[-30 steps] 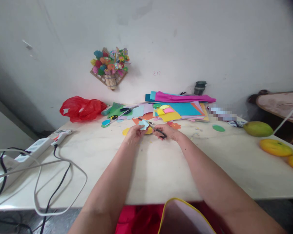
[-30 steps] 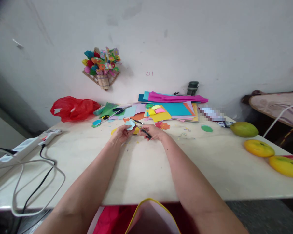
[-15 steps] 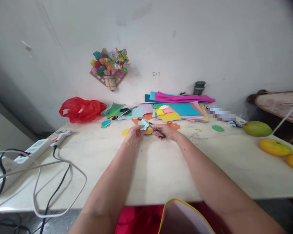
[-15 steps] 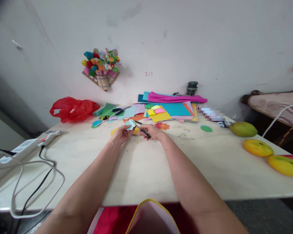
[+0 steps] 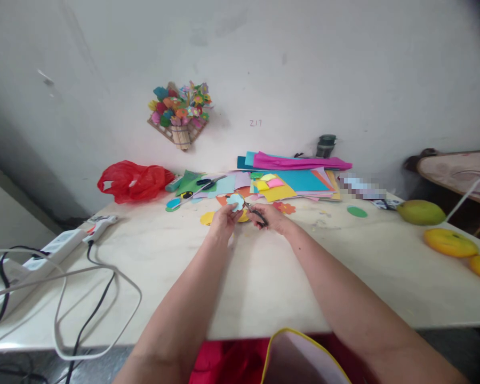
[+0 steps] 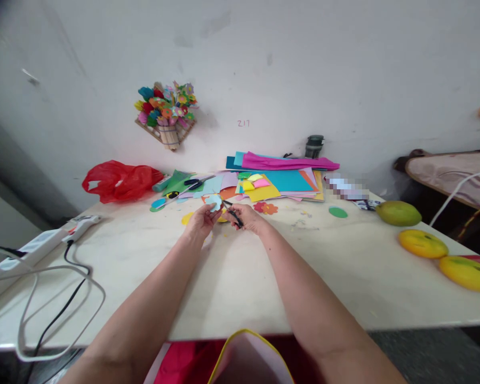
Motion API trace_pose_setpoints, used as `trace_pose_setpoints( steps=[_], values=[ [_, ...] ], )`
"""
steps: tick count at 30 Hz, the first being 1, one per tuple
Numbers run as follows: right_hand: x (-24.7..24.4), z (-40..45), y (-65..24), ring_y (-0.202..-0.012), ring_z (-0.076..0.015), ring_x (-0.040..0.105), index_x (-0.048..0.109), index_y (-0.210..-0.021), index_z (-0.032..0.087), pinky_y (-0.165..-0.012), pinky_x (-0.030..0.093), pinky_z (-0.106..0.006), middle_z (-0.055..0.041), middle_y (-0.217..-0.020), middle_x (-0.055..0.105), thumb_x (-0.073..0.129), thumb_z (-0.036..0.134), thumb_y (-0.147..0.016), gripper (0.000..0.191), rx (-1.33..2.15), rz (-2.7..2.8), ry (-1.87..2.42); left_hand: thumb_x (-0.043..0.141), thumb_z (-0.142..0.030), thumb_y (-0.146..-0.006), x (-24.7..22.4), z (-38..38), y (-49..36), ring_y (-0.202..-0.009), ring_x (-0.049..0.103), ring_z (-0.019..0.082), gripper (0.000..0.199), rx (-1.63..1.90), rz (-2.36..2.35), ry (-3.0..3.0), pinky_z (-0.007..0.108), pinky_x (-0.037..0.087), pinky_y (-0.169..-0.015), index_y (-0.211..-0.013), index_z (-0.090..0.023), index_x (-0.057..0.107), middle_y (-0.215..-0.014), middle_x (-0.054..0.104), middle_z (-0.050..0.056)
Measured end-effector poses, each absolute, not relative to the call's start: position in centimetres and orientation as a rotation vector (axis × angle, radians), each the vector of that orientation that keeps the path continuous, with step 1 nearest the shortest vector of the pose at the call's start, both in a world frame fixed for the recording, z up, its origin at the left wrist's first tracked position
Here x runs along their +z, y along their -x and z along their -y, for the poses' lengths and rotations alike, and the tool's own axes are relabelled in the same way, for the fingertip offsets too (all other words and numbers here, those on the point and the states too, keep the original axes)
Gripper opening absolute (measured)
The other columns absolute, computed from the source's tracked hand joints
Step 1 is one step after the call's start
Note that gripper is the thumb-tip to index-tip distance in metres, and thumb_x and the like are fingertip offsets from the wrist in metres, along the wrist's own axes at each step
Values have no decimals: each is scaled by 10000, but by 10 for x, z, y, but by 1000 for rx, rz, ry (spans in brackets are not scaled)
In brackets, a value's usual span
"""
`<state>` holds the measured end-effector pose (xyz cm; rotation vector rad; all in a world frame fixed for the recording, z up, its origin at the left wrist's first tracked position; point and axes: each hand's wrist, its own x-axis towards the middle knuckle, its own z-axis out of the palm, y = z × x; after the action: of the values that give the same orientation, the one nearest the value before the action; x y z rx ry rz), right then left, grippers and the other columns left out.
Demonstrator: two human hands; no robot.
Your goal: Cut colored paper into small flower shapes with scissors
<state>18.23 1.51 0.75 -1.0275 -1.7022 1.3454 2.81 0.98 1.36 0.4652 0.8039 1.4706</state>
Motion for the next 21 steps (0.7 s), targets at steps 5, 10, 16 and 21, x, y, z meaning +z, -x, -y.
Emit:
trace_pose_setpoints(
  steps=[5,10,16,21],
  values=[
    [6,-13,-177,-387,-73,466,554,-780,163,-329,248,-173,43,-511,533,669,414,-698,288,1330,1683,993,567,-13,-703,12,-10,-30,-570,644,118,101,1523,-796,-446,201,548,-604,-744,-97,607,-652,673,48],
    [3,-13,-172,-390,-77,481,559,-797,166,-326,264,-171,35,-520,545,679,411,-716,285,1316,1652,1000,575,-12,-694,11,-10,-34,-556,629,106,101,1570,-798,-435,198,543,-615,-731,-104,598,-645,664,39],
    [11,-5,-164,-374,-75,464,558,-787,163,-315,262,-169,35,-491,519,697,401,-717,284,1300,1594,1085,583,-35,-697,6,-13,-35,-523,615,100,84,1599,-812,-447,176,504,-542,-716,-117,589,-602,646,22],
    [10,-5,-159,-370,-86,475,556,-812,167,-299,262,-172,39,-486,521,695,400,-714,289,1254,1591,1109,610,-52,-682,2,-16,-36,-511,608,102,110,1608,-821,-447,181,481,-512,-753,-135,592,-588,638,5]
  ],
)
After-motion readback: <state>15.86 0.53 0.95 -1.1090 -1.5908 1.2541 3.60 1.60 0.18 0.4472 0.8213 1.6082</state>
